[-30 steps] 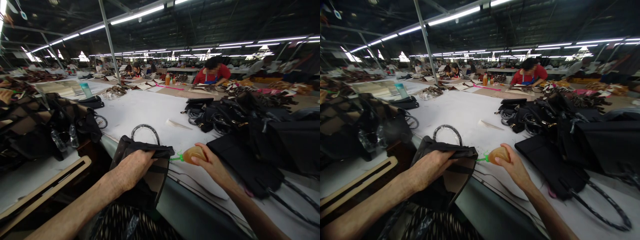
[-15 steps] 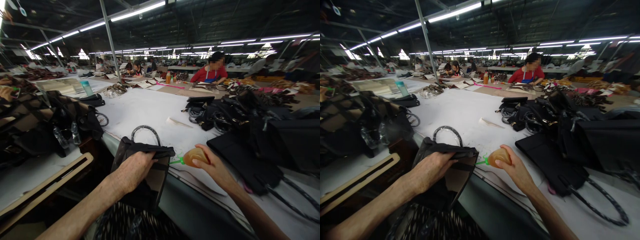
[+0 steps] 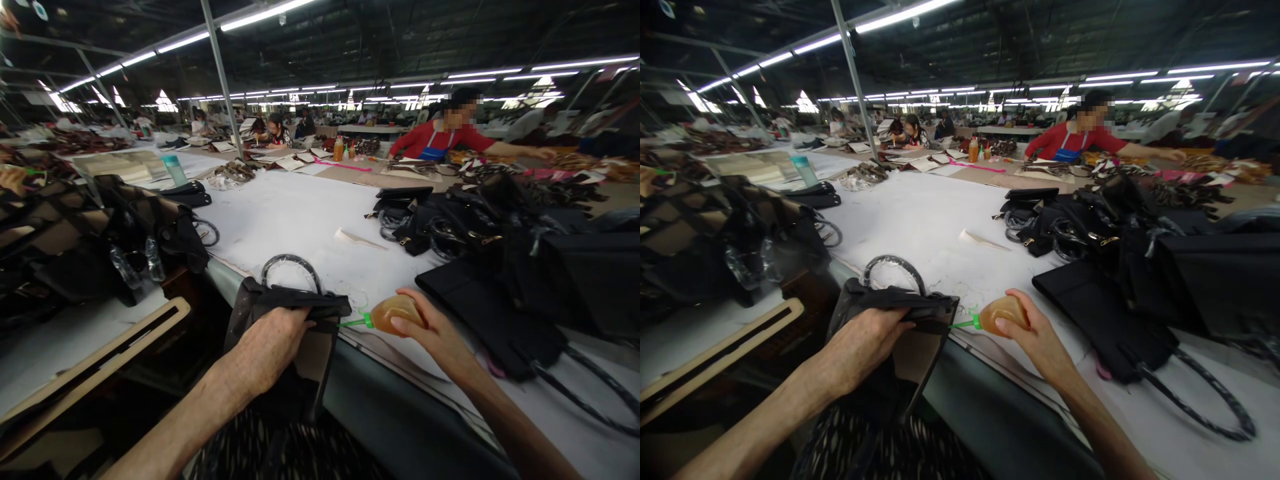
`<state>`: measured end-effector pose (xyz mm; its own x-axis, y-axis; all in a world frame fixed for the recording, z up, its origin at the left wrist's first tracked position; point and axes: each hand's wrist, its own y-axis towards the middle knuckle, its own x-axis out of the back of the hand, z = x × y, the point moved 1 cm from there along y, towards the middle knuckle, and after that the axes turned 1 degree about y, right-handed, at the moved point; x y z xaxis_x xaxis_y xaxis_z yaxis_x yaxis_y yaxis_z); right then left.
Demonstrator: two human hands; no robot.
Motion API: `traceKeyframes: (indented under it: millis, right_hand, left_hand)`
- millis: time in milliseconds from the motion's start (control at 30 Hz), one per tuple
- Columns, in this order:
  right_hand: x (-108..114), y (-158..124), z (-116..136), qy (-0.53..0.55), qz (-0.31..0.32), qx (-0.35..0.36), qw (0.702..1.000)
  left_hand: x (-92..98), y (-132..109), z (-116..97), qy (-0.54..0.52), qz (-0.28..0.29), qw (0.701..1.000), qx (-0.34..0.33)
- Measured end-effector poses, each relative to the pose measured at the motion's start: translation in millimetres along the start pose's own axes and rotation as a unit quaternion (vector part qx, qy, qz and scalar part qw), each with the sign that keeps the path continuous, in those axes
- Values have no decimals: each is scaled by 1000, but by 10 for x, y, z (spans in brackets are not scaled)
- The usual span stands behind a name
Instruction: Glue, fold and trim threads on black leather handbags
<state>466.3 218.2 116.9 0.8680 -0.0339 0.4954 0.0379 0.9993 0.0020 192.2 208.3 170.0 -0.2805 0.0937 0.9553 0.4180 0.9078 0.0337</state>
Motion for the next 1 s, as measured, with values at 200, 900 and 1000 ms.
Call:
traceKeyframes:
  millis: [200,900,1000]
  right_hand:
    - [-17,-19,-14,2,10,4,1000]
    - [-32,-318,185,24,59,-55,996]
    - [-37,-346,168,32,66,-63,995]
  left_hand:
    - [-7,-43,-20,4,7,1000,17]
    - [-14,-90,-43,3,35,999,27]
    - [-40,-93,-19,14,35,999,28]
